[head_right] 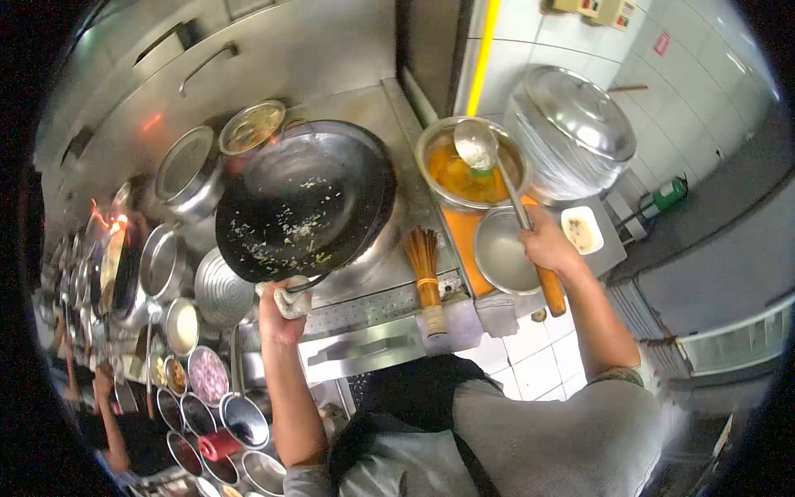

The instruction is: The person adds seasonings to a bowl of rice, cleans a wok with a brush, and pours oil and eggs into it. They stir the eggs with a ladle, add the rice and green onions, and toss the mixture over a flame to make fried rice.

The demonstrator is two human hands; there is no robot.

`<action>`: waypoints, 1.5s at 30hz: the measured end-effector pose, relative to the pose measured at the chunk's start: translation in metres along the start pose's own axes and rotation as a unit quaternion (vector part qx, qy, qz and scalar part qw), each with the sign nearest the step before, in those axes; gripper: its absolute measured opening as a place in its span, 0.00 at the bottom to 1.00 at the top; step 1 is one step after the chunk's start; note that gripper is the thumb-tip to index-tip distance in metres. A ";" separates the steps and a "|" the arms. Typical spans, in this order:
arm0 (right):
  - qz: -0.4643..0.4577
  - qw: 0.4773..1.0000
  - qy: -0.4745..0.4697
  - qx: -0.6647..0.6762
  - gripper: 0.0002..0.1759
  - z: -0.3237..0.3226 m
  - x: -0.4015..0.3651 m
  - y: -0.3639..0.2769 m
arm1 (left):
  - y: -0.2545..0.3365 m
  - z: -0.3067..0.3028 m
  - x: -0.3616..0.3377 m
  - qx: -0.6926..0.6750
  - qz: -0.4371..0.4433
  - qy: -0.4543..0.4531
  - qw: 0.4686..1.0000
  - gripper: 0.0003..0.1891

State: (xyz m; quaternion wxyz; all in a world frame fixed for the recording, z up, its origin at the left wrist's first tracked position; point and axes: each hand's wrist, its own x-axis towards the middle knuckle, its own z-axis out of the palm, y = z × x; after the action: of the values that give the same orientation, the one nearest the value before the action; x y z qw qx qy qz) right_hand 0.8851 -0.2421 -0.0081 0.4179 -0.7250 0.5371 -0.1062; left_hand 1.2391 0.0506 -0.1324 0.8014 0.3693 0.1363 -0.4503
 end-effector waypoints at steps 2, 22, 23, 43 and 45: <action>0.034 0.999 0.019 0.014 0.34 0.002 0.001 0.002 | 0.005 0.007 0.012 0.015 0.003 -0.004 1.000 0.09; 0.088 0.883 -0.058 0.458 0.12 -0.008 -0.032 -0.061 | 0.038 -0.005 -0.022 0.065 0.007 -0.057 0.996 0.24; 0.075 0.876 -0.079 0.470 0.10 -0.009 -0.036 -0.068 | 0.036 -0.003 -0.020 0.063 0.001 -0.059 0.996 0.25; -0.381 0.923 0.043 0.005 0.34 0.141 -0.002 -0.065 | 0.015 -0.002 0.014 0.092 -0.070 -0.054 0.992 0.13; -0.123 0.979 -0.057 0.150 0.34 0.100 -0.038 -0.097 | 0.010 -0.010 0.015 0.073 -0.051 -0.051 0.995 0.10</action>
State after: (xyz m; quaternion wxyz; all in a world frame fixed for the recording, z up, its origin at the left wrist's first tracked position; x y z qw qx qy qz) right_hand 0.9969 -0.1527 0.0106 0.5358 -0.7193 0.3973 -0.1944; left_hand 1.2566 0.0513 -0.1433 0.7543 0.3957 0.0809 -0.5176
